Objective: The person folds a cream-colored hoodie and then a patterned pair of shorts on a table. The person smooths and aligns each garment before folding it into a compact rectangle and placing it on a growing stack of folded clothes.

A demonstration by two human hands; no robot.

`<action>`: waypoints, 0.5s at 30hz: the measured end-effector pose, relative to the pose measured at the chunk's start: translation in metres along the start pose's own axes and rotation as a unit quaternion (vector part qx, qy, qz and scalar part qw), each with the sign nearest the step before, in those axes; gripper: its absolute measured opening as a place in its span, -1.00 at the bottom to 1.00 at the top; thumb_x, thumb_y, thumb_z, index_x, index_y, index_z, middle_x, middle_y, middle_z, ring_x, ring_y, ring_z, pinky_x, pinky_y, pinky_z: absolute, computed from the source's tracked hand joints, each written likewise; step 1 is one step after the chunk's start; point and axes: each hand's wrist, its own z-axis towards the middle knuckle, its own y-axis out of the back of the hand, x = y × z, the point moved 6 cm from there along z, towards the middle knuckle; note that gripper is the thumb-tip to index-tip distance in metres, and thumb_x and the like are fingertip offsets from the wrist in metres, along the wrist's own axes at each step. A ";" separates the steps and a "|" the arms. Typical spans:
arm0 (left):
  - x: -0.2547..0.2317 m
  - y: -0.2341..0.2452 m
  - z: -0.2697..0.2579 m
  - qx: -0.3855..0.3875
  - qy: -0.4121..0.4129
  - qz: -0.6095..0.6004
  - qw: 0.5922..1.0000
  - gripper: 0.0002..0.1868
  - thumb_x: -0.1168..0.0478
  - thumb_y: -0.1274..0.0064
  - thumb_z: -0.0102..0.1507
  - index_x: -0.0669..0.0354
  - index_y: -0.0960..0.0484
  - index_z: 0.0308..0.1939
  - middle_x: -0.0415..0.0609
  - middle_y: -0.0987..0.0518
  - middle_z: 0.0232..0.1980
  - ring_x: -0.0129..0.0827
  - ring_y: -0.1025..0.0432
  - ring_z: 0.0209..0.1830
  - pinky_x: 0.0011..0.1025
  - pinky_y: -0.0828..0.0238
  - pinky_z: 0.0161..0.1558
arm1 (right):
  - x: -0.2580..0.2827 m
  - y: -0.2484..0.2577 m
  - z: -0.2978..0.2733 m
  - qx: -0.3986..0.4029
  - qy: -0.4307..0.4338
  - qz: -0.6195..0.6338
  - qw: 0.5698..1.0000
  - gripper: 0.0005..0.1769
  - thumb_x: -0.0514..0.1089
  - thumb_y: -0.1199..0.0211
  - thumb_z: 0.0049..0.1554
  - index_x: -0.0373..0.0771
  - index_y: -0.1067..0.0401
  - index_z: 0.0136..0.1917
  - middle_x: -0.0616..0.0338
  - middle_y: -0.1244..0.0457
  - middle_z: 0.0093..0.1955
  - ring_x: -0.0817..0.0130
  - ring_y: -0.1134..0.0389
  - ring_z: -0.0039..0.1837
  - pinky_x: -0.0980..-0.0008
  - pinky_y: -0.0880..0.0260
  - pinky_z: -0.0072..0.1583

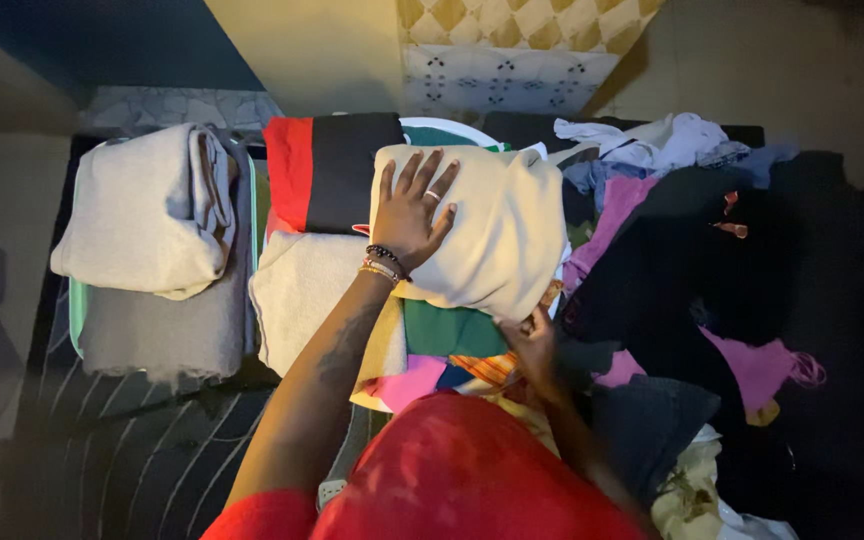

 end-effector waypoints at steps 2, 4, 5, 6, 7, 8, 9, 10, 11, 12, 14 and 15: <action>0.000 0.000 -0.001 -0.002 -0.001 -0.003 1.000 -0.35 -0.09 0.18 0.39 -0.15 -0.24 0.57 -0.04 -0.12 0.65 -0.06 0.04 0.65 0.12 0.40 0.58 | 0.012 0.010 0.005 0.066 0.027 -0.012 0.997 -0.67 -0.23 -0.41 0.11 -0.32 -0.47 0.14 -0.02 -0.36 -0.06 0.33 -0.30 -0.07 0.28 -0.33 0.01; 0.001 0.002 -0.001 0.002 -0.008 -0.001 1.000 -0.33 -0.10 0.17 0.36 -0.15 -0.24 0.56 -0.02 -0.10 0.64 -0.06 0.05 0.63 0.14 0.42 0.55 | 0.044 0.032 0.014 0.113 0.166 -0.075 0.977 -0.79 -0.25 -0.37 0.13 -0.33 -0.50 0.04 0.00 -0.39 0.02 0.34 -0.37 0.03 0.31 -0.39 0.09; 0.000 0.002 -0.002 0.003 -0.011 -0.002 1.000 -0.32 -0.11 0.17 0.35 -0.14 -0.24 0.55 -0.01 -0.10 0.63 -0.06 0.06 0.62 0.14 0.43 0.54 | 0.062 0.048 0.013 0.127 0.285 -0.133 0.941 -0.82 -0.28 -0.35 0.13 -0.32 -0.52 0.03 -0.01 -0.39 0.08 0.30 -0.38 0.11 0.30 -0.37 0.16; -0.002 0.002 -0.003 0.006 -0.011 -0.005 1.000 -0.32 -0.10 0.17 0.36 -0.14 -0.23 0.57 -0.02 -0.09 0.64 -0.06 0.06 0.64 0.13 0.43 0.55 | 0.075 0.058 0.011 0.139 0.398 -0.189 0.887 -0.85 -0.31 -0.32 0.13 -0.31 -0.53 0.01 -0.03 -0.38 0.15 0.27 -0.38 0.19 0.30 -0.36 0.22; -0.001 0.002 -0.005 0.008 -0.010 -0.007 1.000 -0.32 -0.10 0.18 0.37 -0.14 -0.22 0.58 -0.02 -0.08 0.66 -0.06 0.07 0.65 0.13 0.43 0.57 | 0.076 0.062 0.021 0.146 0.403 -0.190 0.883 -0.83 -0.33 -0.30 0.12 -0.34 -0.52 0.03 -0.02 -0.37 0.15 0.26 -0.38 0.20 0.31 -0.35 0.23; -0.002 0.003 -0.007 0.010 -0.009 -0.010 1.000 -0.32 -0.09 0.18 0.39 -0.14 -0.21 0.60 -0.03 -0.08 0.67 -0.06 0.08 0.67 0.12 0.43 0.58 | 0.075 0.065 0.031 0.150 0.408 -0.190 0.880 -0.82 -0.33 -0.29 0.13 -0.34 -0.50 0.05 -0.02 -0.36 0.13 0.27 -0.37 0.17 0.31 -0.35 0.21; -0.003 0.004 -0.010 0.007 -0.009 -0.009 1.000 -0.32 -0.09 0.18 0.38 -0.14 -0.21 0.60 -0.03 -0.07 0.67 -0.07 0.08 0.67 0.11 0.43 0.59 | 0.068 0.064 0.038 0.154 0.389 -0.184 0.889 -0.80 -0.32 -0.29 0.14 -0.35 -0.48 0.07 -0.02 -0.35 0.10 0.27 -0.36 0.14 0.31 -0.36 0.18; -0.004 0.005 -0.012 0.004 -0.010 -0.008 1.000 -0.31 -0.09 0.18 0.38 -0.15 -0.20 0.60 -0.03 -0.07 0.68 -0.07 0.08 0.68 0.11 0.44 0.59 | 0.052 0.060 0.049 0.164 0.297 -0.139 0.931 -0.79 -0.32 -0.28 0.15 -0.35 -0.46 0.09 -0.01 -0.34 0.07 0.27 -0.36 0.10 0.31 -0.36 0.16; -0.005 0.006 -0.010 -0.003 -0.009 -0.005 1.000 -0.31 -0.09 0.18 0.37 -0.15 -0.19 0.60 -0.04 -0.06 0.68 -0.07 0.08 0.68 0.11 0.44 0.59 | 0.035 0.054 0.060 0.164 0.192 -0.089 0.963 -0.78 -0.32 -0.27 0.16 -0.36 -0.45 0.11 -0.01 -0.33 0.04 0.28 -0.35 0.07 0.30 -0.36 0.14; -0.005 0.007 -0.009 -0.004 -0.010 0.002 1.000 -0.30 -0.10 0.18 0.37 -0.15 -0.18 0.60 -0.03 -0.06 0.68 -0.07 0.08 0.67 0.11 0.44 0.58 | 0.020 0.049 0.066 0.157 0.114 -0.053 0.980 -0.77 -0.32 -0.27 0.17 -0.36 -0.43 0.13 -0.01 -0.32 0.02 0.28 -0.35 0.04 0.30 -0.36 0.11; -0.009 0.004 -0.011 0.001 -0.011 0.017 1.000 -0.29 -0.10 0.18 0.37 -0.14 -0.17 0.60 -0.02 -0.06 0.68 -0.06 0.08 0.66 0.12 0.44 0.57 | 0.002 0.039 0.060 0.133 0.073 -0.016 0.988 -0.74 -0.32 -0.25 0.20 -0.37 -0.39 0.17 0.00 -0.30 -0.04 0.29 -0.34 -0.02 0.30 -0.37 0.06; -0.009 0.003 -0.012 -0.002 -0.011 0.019 1.000 -0.29 -0.11 0.18 0.37 -0.14 -0.17 0.60 -0.02 -0.06 0.67 -0.05 0.08 0.66 0.12 0.44 0.57 | 0.002 0.036 0.055 0.119 0.093 0.002 0.989 -0.61 -0.32 -0.23 0.13 -0.31 -0.36 0.25 0.11 -0.33 0.06 0.39 -0.36 0.06 0.37 -0.41 0.12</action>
